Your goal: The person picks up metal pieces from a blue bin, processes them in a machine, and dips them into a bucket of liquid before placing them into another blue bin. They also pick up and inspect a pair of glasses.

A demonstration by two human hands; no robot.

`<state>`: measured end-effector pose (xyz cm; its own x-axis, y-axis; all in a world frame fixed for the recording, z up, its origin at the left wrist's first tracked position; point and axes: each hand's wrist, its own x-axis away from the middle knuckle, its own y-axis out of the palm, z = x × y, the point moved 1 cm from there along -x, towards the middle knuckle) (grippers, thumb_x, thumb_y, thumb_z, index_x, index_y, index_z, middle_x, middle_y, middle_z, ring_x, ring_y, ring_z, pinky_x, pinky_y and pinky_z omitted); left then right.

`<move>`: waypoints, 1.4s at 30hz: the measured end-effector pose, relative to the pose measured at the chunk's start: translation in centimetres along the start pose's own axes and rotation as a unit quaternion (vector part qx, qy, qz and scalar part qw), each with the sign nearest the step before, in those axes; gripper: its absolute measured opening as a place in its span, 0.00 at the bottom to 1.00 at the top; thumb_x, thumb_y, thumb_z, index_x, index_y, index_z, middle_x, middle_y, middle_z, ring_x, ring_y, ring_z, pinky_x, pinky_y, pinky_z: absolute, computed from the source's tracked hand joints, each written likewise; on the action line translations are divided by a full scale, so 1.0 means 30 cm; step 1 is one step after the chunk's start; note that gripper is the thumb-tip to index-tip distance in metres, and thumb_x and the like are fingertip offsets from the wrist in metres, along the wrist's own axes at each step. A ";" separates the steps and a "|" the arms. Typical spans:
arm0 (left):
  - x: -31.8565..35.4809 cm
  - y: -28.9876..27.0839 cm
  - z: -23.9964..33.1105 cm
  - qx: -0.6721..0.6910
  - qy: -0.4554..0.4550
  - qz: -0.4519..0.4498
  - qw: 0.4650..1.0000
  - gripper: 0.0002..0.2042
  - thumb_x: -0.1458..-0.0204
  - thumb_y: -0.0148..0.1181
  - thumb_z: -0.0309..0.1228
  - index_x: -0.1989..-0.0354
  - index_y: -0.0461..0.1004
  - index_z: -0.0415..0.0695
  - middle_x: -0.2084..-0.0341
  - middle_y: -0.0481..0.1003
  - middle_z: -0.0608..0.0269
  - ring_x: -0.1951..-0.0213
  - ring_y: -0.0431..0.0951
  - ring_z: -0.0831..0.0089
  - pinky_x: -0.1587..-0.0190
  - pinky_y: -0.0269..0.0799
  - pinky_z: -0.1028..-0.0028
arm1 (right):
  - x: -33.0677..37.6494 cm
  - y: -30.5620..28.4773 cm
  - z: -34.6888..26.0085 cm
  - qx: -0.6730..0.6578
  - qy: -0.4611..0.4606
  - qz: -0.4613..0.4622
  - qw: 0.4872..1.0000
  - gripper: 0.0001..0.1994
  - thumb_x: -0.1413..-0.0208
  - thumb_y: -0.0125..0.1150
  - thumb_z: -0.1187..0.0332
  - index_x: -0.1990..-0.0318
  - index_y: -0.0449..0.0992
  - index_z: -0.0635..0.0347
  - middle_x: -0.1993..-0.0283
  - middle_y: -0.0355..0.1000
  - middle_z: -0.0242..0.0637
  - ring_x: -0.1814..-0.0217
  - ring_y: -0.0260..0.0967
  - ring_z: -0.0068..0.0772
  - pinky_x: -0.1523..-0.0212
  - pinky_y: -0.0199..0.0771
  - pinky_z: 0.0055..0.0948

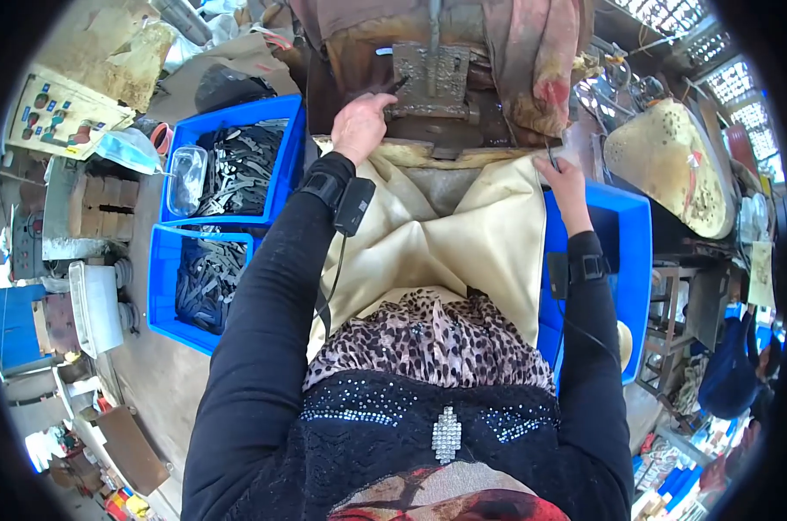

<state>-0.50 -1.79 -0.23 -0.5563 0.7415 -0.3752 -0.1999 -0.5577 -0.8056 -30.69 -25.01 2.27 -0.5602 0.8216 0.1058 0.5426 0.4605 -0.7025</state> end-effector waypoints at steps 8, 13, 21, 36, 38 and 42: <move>0.000 -0.006 0.004 0.015 -0.001 0.034 0.999 0.15 0.54 0.50 0.21 0.59 0.78 0.48 0.71 0.75 0.59 0.66 0.76 0.58 0.62 0.72 0.62 | -0.048 -0.020 0.084 -0.134 0.017 0.016 0.991 0.13 0.48 0.66 0.63 0.66 0.79 0.67 0.74 0.71 0.27 0.72 0.62 0.21 0.68 0.65 0.27; -0.003 0.009 -0.012 0.045 -0.007 0.038 0.998 0.17 0.53 0.49 0.20 0.55 0.77 0.46 0.66 0.77 0.57 0.62 0.77 0.59 0.60 0.73 0.64 | -0.096 -0.062 0.000 -0.001 -0.081 0.126 0.989 0.17 0.47 0.64 0.58 0.65 0.77 0.68 0.74 0.74 0.43 0.73 0.65 0.30 0.67 0.67 0.32; -0.012 0.003 -0.038 0.089 -0.012 -0.021 0.996 0.26 0.57 0.50 0.19 0.44 0.71 0.42 0.62 0.76 0.50 0.68 0.78 0.58 0.59 0.73 0.64 | -0.283 0.150 -0.182 -0.017 -0.201 0.090 0.975 0.15 0.45 0.58 0.58 0.65 0.76 0.63 0.71 0.73 0.54 0.65 0.73 0.56 0.62 0.70 0.45; -0.005 -0.016 0.007 0.014 -0.082 -0.012 0.996 0.22 0.56 0.47 0.19 0.52 0.76 0.47 0.60 0.77 0.55 0.56 0.76 0.55 0.54 0.73 0.62 | -0.286 0.236 -0.186 0.117 -0.173 -0.044 0.977 0.15 0.49 0.62 0.60 0.67 0.76 0.66 0.68 0.74 0.55 0.61 0.72 0.57 0.59 0.70 0.47; -0.004 -0.019 0.009 0.012 -0.085 -0.018 0.996 0.20 0.56 0.47 0.19 0.54 0.77 0.47 0.62 0.77 0.56 0.56 0.76 0.55 0.54 0.73 0.62 | -0.283 0.236 -0.189 0.122 -0.187 -0.035 0.974 0.14 0.49 0.62 0.60 0.67 0.76 0.66 0.68 0.74 0.55 0.61 0.72 0.57 0.59 0.70 0.47; -0.003 -0.020 0.008 0.000 -0.090 -0.033 0.995 0.17 0.56 0.48 0.20 0.60 0.79 0.47 0.64 0.76 0.55 0.58 0.77 0.55 0.56 0.73 0.62 | -0.281 0.236 -0.190 0.121 -0.185 -0.027 0.975 0.15 0.49 0.62 0.60 0.67 0.76 0.66 0.68 0.74 0.56 0.60 0.72 0.57 0.59 0.70 0.48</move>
<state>-0.52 -1.61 0.41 -0.6773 0.6979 -0.2330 -0.2415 -0.5101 -0.8255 -18.55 -26.75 0.42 -0.7956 0.6004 -0.0812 0.3669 0.3709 -0.8531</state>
